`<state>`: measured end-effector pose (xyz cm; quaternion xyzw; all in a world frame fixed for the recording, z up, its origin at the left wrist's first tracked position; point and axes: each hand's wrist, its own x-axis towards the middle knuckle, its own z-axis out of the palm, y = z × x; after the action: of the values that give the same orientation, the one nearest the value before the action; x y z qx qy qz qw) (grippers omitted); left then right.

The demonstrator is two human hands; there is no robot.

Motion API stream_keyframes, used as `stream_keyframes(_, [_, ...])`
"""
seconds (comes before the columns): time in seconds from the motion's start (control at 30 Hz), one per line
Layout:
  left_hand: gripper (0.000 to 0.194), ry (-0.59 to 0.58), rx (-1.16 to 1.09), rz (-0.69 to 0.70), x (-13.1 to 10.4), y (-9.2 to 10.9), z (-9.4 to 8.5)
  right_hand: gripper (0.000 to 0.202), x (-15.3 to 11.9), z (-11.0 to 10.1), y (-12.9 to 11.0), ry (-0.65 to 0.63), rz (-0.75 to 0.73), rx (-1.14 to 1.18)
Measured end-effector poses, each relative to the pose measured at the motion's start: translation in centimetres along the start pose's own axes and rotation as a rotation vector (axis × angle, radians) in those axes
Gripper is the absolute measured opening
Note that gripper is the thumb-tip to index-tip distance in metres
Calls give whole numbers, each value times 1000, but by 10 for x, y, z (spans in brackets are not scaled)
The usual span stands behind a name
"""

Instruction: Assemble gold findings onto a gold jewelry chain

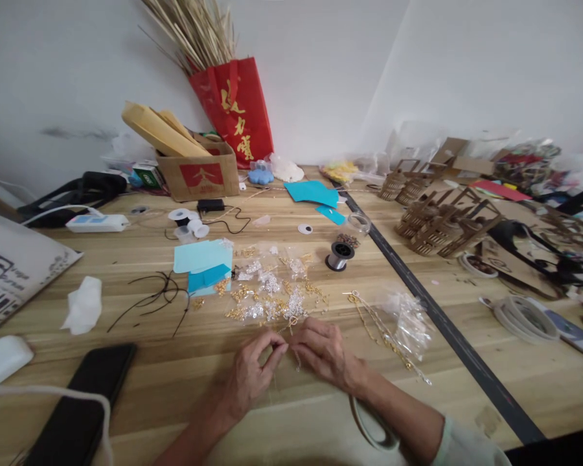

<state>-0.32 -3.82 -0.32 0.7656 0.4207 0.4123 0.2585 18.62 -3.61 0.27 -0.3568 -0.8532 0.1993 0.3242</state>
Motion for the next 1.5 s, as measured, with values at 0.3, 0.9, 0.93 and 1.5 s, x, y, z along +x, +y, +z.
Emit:
stream_keyframes(0.3, [17, 56, 18, -79, 2, -1, -6, 14, 10, -8, 5, 271, 150, 230])
stream_keyframes(0.9, [17, -298, 282, 246, 1, 9, 1, 27, 15, -30, 11, 36, 606, 742])
stream_keyframes(0.93, [16, -338, 343, 246, 0, 11, 2, 27, 14, -30, 12, 15, 599, 727])
stream_keyframes(1.5, [19, -389, 554, 305, -19, 7, 17, 9, 12, -39, 15, -287, 588, 582])
